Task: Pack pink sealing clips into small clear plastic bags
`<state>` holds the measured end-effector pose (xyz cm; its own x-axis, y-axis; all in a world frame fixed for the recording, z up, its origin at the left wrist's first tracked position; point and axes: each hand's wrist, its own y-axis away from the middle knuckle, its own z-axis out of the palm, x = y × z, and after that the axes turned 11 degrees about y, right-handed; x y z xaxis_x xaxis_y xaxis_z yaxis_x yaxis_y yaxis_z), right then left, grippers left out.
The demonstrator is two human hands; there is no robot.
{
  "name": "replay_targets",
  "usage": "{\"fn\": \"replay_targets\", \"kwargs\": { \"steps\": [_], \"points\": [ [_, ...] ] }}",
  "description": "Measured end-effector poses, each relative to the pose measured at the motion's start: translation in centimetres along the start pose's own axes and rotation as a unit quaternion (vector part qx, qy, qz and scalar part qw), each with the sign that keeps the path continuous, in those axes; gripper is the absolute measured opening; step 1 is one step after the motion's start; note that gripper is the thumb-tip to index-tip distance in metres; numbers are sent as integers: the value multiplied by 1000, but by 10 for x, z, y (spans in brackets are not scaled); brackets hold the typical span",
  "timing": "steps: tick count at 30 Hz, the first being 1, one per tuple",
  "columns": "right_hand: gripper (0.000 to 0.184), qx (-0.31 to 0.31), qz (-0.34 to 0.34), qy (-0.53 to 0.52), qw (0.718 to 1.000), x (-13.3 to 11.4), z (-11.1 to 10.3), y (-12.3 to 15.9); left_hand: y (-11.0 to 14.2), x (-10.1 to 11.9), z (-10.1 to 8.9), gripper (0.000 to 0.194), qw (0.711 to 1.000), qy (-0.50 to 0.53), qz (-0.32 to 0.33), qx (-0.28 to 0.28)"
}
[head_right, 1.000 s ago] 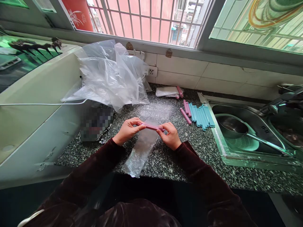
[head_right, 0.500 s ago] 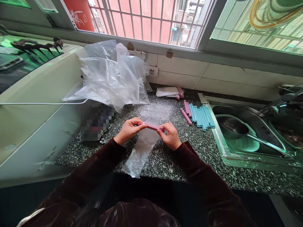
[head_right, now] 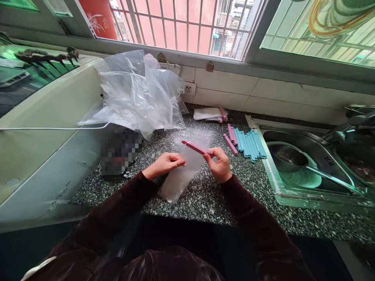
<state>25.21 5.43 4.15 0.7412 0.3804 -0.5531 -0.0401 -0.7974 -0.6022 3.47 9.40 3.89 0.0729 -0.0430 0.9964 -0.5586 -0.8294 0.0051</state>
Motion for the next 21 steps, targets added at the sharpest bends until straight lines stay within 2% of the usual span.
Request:
{"fn": "replay_targets", "kwargs": {
  "steps": [13, 17, 21],
  "points": [
    [24, 79, 70, -9, 994, 16, -5, -1, 1, 0, -1, 39, 999, -40, -15, -8],
    [24, 77, 81, -15, 994, 17, -4, -1, 2, 2, -1, 39, 997, -43, -35, -45],
    [23, 78, 85, -29, 993, 19, -2, -1, 5, 6, -2, 37, 992, -35, -51, -111]
  ]
}}
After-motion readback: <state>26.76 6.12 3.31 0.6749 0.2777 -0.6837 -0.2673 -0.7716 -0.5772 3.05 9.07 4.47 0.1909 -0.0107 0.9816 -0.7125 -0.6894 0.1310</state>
